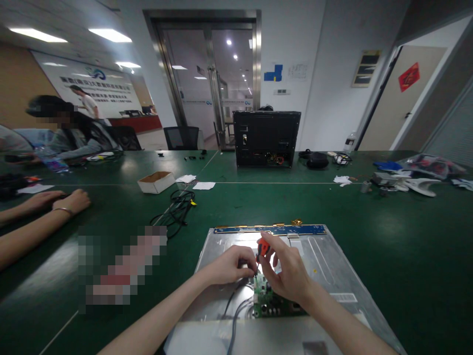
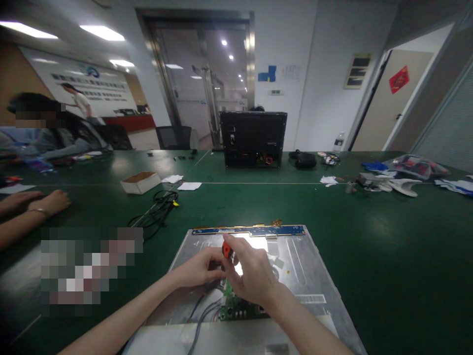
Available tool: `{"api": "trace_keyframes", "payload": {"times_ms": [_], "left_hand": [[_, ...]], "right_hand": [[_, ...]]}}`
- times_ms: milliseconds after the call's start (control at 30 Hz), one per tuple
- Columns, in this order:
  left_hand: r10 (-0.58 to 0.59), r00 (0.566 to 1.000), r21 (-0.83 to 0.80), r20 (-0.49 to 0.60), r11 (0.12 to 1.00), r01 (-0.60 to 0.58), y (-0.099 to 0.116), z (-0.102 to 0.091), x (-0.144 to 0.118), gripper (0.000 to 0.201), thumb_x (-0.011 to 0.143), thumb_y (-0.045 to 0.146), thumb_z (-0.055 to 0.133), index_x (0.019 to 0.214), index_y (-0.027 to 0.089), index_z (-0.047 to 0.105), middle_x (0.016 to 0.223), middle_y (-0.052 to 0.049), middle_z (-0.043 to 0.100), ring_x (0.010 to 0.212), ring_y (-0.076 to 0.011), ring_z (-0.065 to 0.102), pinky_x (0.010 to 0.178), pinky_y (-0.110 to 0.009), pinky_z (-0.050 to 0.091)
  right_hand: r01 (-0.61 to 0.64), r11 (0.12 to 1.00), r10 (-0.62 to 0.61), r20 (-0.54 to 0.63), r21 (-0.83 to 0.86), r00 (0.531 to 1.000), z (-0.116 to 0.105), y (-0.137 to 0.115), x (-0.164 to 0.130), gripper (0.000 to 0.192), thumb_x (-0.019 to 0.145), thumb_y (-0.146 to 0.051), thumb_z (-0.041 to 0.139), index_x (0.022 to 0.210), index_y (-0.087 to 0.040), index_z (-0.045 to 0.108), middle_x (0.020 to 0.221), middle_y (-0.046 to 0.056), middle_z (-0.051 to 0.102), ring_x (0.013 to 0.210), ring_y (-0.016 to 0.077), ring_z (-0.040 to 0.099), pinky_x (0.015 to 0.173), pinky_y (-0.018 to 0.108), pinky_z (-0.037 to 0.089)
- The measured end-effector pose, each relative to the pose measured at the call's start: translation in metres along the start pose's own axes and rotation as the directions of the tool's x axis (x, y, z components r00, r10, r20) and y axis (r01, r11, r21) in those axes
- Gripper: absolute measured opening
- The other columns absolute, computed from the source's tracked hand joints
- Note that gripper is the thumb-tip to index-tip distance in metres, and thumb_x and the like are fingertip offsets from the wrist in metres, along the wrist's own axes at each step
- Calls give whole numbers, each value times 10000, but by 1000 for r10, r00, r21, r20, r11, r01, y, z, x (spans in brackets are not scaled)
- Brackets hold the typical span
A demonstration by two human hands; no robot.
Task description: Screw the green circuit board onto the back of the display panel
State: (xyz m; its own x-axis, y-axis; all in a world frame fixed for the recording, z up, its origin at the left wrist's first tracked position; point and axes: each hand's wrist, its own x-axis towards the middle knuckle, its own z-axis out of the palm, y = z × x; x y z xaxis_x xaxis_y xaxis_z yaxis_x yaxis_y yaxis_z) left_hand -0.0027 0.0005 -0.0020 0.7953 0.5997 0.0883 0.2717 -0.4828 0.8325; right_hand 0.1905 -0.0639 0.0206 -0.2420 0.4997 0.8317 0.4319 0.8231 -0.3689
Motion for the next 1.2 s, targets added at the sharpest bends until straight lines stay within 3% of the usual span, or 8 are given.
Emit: {"api": "trace_keyframes", "payload": {"times_ms": [267, 733, 1200], "left_hand": [[8, 1000, -8, 0, 1000, -8, -2, 0, -1, 61, 789, 205, 728, 833, 166, 712, 853, -25, 695, 828, -188, 616, 780, -279, 477], [9, 1000, -15, 1, 1000, -9, 2, 0, 0, 55, 797, 219, 718, 792, 166, 709, 811, -20, 672, 787, -186, 598, 741, -272, 462], [-7, 1000, 19, 16, 1000, 6, 0, -1, 0, 46, 768, 122, 711, 792, 159, 701, 802, -4, 665, 778, -172, 597, 732, -258, 447]], "right_hand": [[30, 998, -31, -27, -54, 999, 1, 2, 1, 485, 943, -176, 513, 1394, -258, 356, 799, -13, 614, 546, 120, 550, 451, 225, 446], [22, 999, -22, 8, 23, 1000, -2, 0, 1, 538, 927, -119, 474, 1441, -191, 334, 985, 98, 666, 619, 135, 592, 464, 238, 489], [-5, 999, 3, -42, -35, 999, 1, 1, 1, 443, 922, -148, 509, 1340, -209, 376, 842, 20, 624, 551, 119, 561, 440, 222, 437]]}}
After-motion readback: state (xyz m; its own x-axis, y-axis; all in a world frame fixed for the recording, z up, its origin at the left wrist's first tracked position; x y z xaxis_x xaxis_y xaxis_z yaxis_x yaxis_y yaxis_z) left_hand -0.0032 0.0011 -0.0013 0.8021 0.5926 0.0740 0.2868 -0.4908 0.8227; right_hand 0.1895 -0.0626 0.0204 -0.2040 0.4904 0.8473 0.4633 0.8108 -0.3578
